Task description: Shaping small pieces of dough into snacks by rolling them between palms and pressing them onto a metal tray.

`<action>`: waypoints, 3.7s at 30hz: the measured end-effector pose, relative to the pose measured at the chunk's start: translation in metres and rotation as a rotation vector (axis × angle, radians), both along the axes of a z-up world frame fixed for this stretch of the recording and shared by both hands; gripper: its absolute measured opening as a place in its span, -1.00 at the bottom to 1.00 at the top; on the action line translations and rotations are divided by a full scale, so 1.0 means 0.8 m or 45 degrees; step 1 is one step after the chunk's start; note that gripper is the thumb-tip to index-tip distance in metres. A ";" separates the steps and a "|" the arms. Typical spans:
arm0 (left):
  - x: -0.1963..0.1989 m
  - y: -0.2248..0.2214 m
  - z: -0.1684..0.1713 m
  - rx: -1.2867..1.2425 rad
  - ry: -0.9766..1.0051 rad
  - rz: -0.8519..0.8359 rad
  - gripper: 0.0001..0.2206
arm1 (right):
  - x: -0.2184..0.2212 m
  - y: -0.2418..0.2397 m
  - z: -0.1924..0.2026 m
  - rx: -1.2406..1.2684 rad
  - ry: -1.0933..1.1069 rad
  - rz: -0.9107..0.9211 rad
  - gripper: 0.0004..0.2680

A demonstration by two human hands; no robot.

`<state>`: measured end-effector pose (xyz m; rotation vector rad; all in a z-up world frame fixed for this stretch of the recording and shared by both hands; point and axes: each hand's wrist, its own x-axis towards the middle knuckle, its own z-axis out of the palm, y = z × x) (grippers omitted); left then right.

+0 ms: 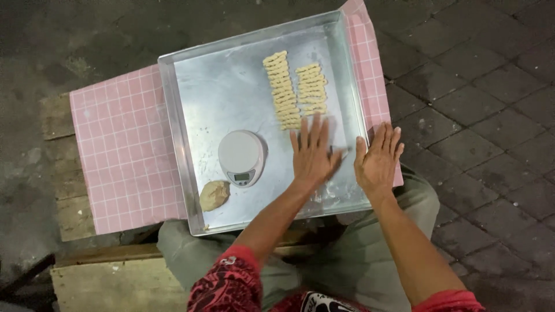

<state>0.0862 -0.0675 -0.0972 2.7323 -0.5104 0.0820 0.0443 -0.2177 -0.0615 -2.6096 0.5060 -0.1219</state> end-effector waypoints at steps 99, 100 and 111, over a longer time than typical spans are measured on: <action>-0.098 0.088 0.007 0.404 0.410 -0.182 -0.28 | -0.051 0.081 0.007 -0.284 0.530 0.782 -0.41; -0.109 0.094 0.009 0.404 0.408 -0.193 -0.28 | -0.061 0.077 0.004 -0.284 0.532 0.772 -0.41; -0.109 0.114 0.035 -0.041 0.093 -0.001 -0.52 | -0.080 0.056 -0.025 -0.451 -0.030 0.651 -0.68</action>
